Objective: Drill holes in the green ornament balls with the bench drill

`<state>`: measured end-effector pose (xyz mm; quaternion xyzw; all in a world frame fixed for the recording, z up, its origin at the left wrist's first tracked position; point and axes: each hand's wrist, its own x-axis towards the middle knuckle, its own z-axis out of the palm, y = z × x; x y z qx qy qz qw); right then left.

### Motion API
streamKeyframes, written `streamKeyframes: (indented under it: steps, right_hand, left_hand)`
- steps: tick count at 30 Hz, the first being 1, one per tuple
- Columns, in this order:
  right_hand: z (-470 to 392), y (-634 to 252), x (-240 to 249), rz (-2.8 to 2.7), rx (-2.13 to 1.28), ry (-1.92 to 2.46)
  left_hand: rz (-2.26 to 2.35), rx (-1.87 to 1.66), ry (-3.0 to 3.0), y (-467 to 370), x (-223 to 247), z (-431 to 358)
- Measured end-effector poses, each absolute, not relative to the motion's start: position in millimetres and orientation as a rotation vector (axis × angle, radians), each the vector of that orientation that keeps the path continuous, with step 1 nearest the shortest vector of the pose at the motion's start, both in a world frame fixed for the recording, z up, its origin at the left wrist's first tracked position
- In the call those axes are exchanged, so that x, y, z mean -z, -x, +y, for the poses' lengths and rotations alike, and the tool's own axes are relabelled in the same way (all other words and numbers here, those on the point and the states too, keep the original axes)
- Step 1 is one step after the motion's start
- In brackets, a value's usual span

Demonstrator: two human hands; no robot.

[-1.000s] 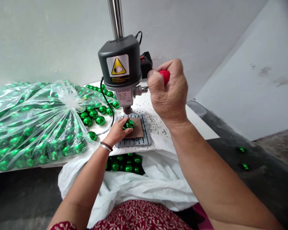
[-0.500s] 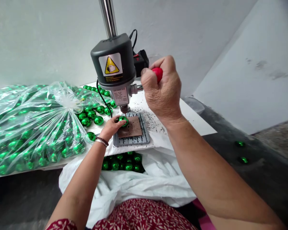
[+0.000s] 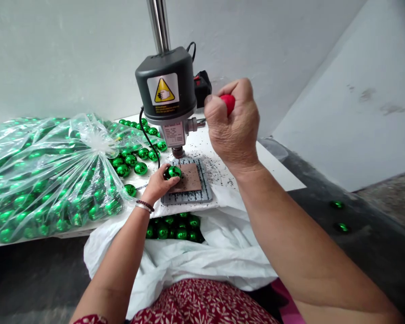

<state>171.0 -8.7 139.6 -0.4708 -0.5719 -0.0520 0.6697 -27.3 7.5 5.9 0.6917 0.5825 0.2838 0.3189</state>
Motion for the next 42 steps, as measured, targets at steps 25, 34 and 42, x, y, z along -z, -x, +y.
streamKeyframes:
  steps: [25, 34, 42]
  right_hand:
    - [-8, -170, -141, -1.283, 0.04, 1.042]
    - [-9, -172, -140, -1.3, 0.041, 1.037]
    - [-13, -172, -145, -1.311, 0.052, 1.054]
  left_hand:
    - [1.315, -0.852, -1.522, 30, -5, 8]
    - [1.339, -0.779, -1.749, 22, -1, 11]
    - [1.511, -0.677, -1.809, 4, -19, 7]
